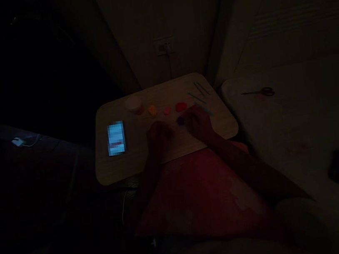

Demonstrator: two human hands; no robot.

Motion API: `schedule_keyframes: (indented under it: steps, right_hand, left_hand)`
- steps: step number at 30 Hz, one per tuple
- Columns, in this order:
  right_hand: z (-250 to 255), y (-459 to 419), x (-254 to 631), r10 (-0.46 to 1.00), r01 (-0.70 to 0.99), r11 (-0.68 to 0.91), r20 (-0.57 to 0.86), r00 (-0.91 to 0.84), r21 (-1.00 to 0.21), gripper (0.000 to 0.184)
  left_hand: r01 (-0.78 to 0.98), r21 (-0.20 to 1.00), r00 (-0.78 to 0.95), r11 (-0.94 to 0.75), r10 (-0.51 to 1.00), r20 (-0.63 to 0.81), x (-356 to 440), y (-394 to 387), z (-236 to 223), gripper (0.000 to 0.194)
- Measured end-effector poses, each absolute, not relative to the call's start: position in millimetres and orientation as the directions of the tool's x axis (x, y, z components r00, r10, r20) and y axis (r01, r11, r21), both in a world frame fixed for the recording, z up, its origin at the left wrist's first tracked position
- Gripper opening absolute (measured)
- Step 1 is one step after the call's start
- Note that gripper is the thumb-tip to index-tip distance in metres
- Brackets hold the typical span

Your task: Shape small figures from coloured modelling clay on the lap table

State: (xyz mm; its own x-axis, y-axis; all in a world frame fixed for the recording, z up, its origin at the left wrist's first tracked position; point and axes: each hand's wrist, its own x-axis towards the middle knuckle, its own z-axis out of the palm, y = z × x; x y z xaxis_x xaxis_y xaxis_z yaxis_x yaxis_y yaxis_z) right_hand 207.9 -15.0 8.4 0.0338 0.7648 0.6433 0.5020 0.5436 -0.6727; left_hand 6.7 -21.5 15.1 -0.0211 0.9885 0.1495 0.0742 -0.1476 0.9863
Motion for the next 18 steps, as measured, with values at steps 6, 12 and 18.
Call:
schedule_keyframes:
  steps: [6, 12, 18]
  right_hand:
    - [8.0, -14.6, 208.3, 0.756, 0.474, 0.567, 0.654, 0.024, -0.674, 0.021]
    - [10.2, -16.9, 208.5, 0.822, 0.520, 0.475, 0.569, 0.026, -0.710, 0.023]
    - [10.8, -17.1, 208.8, 0.820, 0.484, 0.492, 0.572, 0.021, -0.724, 0.023]
  left_hand:
    - [0.233, 0.945, -0.020, -0.230, 0.970, 0.241, 2.0, -17.9, 15.3, 0.021]
    - [0.252, 0.931, -0.001, -0.264, 0.962, 0.273, 3.1, -18.0, 16.5, 0.016]
    - [0.214, 0.947, 0.017, -0.241, 0.970, 0.243, 4.2, -17.5, 13.9, 0.022]
